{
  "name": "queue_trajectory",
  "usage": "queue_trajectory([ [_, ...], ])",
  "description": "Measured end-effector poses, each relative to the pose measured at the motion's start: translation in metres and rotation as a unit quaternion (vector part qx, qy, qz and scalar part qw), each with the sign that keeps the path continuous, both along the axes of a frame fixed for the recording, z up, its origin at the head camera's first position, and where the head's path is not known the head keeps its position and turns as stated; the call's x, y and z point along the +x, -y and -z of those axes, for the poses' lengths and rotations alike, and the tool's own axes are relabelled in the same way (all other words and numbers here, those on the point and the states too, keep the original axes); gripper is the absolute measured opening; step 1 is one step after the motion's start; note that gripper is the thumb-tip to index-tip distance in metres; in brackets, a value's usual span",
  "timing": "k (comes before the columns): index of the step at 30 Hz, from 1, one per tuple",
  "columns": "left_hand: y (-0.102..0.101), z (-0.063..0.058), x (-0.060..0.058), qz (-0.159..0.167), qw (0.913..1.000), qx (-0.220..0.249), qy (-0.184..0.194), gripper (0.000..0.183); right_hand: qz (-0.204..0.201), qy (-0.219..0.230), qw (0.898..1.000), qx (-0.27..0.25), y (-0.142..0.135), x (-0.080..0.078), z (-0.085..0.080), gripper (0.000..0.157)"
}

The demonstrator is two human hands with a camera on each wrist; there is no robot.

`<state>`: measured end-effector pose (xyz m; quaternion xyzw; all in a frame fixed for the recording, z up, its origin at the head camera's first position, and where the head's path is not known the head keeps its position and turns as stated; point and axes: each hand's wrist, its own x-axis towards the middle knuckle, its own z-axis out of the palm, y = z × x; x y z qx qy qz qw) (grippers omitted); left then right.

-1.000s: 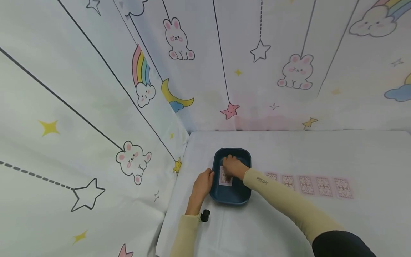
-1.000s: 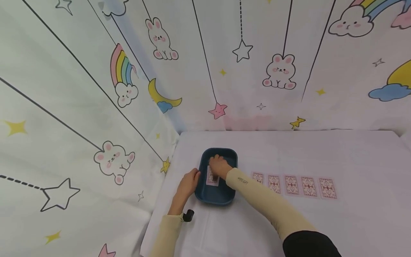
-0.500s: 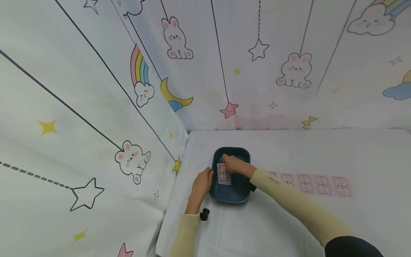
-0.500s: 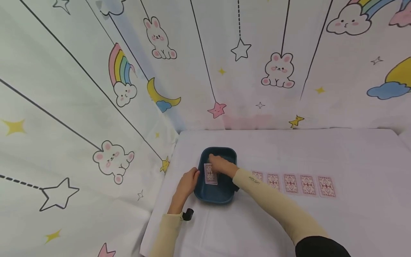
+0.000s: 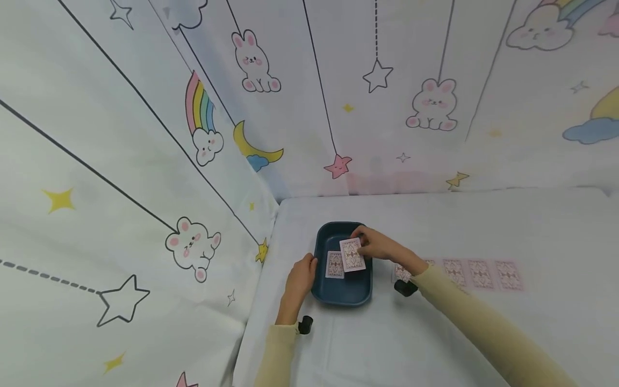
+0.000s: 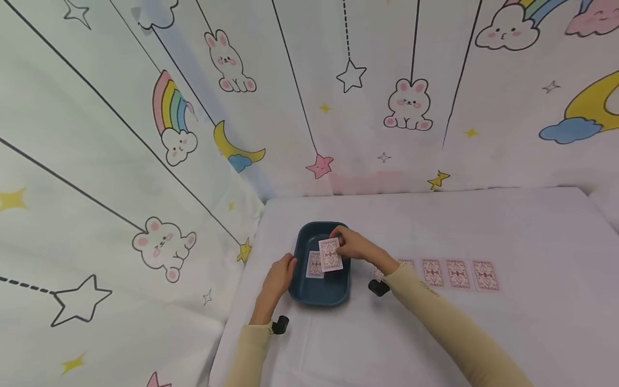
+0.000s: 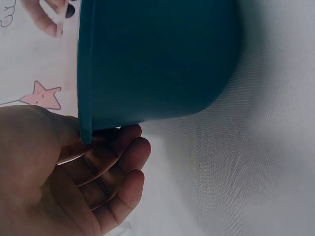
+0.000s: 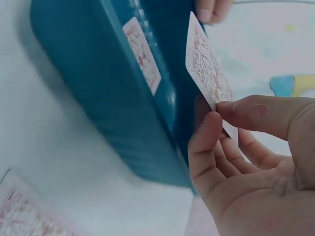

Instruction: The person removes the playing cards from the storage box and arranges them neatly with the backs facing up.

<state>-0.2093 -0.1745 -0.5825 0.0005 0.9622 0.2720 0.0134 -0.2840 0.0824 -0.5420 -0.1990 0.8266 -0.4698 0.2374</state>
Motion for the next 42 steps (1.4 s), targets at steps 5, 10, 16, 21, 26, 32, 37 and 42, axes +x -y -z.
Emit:
queue_trajectory([
  [5,0.001,0.002,0.001,-0.003,1.0000,-0.003,0.002,0.020,0.026,-0.002,0.999,-0.020,-0.033,0.005,0.005,0.043],
  [10,0.001,0.002,0.001,0.003,1.0000,-0.001,-0.001,0.021,0.046,-0.010,0.999,-0.026,-0.079,0.013,0.008,0.045],
  [16,0.001,0.001,0.001,0.004,1.0000,0.002,-0.007,0.021,0.068,-0.021,0.997,-0.019,-0.132,0.024,0.010,0.047],
  [21,0.001,0.000,0.002,0.004,1.0000,0.006,-0.005,0.021,0.083,-0.022,0.996,-0.016,-0.167,0.029,0.022,0.050],
  [26,0.000,-0.002,0.002,0.004,0.9999,0.010,-0.004,0.021,0.099,-0.024,0.995,0.012,-0.192,0.037,0.030,0.049],
  [32,-0.001,-0.003,0.002,0.003,1.0000,0.007,-0.005,0.021,0.113,-0.031,0.992,0.036,-0.217,0.047,0.037,0.048],
  [37,-0.001,-0.002,0.002,0.001,0.9999,0.007,-0.008,0.021,0.130,-0.027,0.990,0.055,-0.239,0.050,0.046,0.052],
  [42,-0.002,-0.002,0.002,0.000,1.0000,0.004,-0.005,0.021,0.142,-0.028,0.987,0.065,-0.260,0.055,0.049,0.056],
])
